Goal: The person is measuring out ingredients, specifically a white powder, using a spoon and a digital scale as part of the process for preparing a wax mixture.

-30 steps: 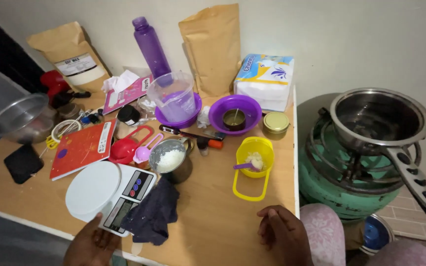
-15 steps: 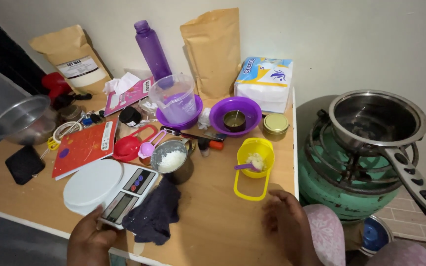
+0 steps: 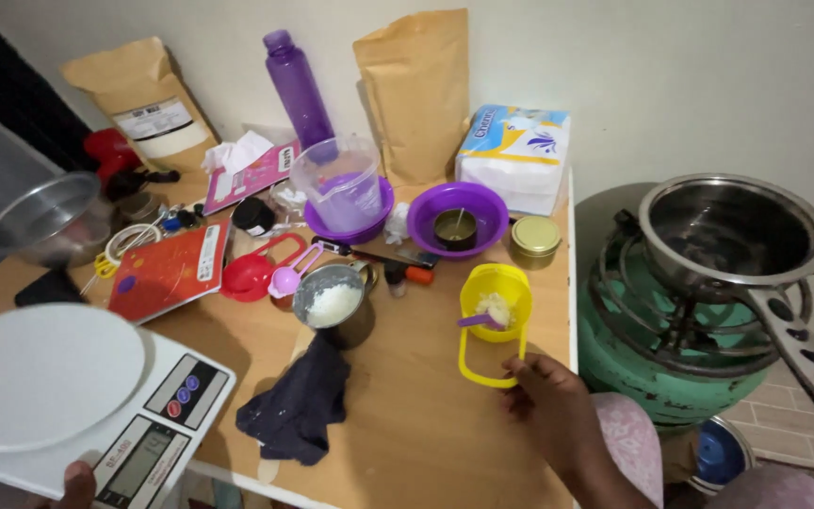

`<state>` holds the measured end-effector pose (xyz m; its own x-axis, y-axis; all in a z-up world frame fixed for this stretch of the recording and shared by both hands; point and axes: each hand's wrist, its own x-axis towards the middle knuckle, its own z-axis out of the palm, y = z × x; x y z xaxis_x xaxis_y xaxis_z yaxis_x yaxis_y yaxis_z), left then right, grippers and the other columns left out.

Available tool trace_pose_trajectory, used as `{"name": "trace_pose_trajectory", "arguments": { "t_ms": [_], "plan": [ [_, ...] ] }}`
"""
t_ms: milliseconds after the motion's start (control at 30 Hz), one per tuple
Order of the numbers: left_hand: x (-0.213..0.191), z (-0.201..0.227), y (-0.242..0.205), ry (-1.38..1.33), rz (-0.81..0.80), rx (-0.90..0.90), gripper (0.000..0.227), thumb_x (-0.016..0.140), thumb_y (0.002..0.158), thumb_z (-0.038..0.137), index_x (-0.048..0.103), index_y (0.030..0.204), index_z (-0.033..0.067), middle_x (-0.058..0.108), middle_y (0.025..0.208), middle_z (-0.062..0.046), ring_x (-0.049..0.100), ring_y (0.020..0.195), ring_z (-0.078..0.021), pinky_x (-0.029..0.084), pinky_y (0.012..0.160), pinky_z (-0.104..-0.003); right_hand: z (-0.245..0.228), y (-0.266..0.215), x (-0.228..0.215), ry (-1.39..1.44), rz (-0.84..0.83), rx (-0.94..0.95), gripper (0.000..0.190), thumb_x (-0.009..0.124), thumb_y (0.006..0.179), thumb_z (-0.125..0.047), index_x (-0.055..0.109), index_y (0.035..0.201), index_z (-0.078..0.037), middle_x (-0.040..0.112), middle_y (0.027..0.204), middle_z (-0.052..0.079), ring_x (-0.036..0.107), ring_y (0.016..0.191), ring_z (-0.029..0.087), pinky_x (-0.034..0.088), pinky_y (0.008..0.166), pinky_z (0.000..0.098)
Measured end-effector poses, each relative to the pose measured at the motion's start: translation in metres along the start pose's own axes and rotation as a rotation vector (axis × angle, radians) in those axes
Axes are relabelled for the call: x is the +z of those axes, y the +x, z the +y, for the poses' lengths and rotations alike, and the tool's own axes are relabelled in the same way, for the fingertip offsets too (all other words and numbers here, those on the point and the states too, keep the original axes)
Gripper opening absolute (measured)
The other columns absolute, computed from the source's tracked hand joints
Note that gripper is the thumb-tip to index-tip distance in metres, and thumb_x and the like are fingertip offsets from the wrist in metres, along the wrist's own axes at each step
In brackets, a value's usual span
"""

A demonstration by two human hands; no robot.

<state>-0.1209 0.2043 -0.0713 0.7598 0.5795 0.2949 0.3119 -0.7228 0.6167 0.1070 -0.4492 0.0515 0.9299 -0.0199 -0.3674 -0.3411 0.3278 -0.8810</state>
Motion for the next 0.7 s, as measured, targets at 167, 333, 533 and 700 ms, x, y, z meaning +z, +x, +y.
{"name": "trace_pose_trajectory", "arguments": {
  "t_ms": [167,333,533,700],
  "plan": [
    [0.029,-0.016,0.057,-0.215,-0.188,-0.374,0.053,0.065,0.075,0.037,0.065,0.121,0.0113,0.061,0.127,-0.018,0.049,0.122,-0.0294,0.032,0.107,-0.041,0.001,0.004,-0.018,0.150,-0.054,-0.047,0.016,0.059,0.089,-0.011,0.065,0.090,0.003,0.055,0.063,0.015,0.051,0.052,0.021,0.033,0.050,0.0293],
    [0.118,0.221,-0.031,-0.538,-0.213,-0.734,0.035,0.068,0.082,0.030,0.070,0.103,0.0012,0.070,0.095,-0.017,0.061,0.090,-0.0289,0.043,0.081,-0.042,-0.055,-0.033,-0.031,-0.048,0.059,-0.077,0.025,0.057,0.090,-0.016,0.068,0.096,0.006,0.053,0.060,0.017,0.049,0.055,0.023,0.035,0.052,0.0309],
    [0.141,0.463,-0.096,-1.281,-0.465,-0.895,0.032,0.061,0.077,0.001,0.064,0.106,-0.0118,0.066,0.091,-0.029,0.061,0.074,-0.0403,0.050,0.070,-0.050,-0.098,-0.060,-0.047,-0.006,0.138,-0.108,0.023,0.056,0.094,-0.011,0.063,0.100,0.009,0.052,0.072,0.020,0.042,0.056,0.025,0.030,0.049,0.0357],
    [0.187,0.488,-0.102,-1.384,-0.516,-0.888,0.024,0.060,0.079,-0.003,0.064,0.100,-0.0142,0.065,0.080,-0.032,0.061,0.064,-0.0392,0.051,0.060,-0.048,-0.092,-0.056,-0.068,0.011,0.081,-0.182,0.024,0.056,0.093,-0.015,0.063,0.096,0.008,0.045,0.055,0.020,0.043,0.049,0.026,0.028,0.044,0.0342]
  ]
}}
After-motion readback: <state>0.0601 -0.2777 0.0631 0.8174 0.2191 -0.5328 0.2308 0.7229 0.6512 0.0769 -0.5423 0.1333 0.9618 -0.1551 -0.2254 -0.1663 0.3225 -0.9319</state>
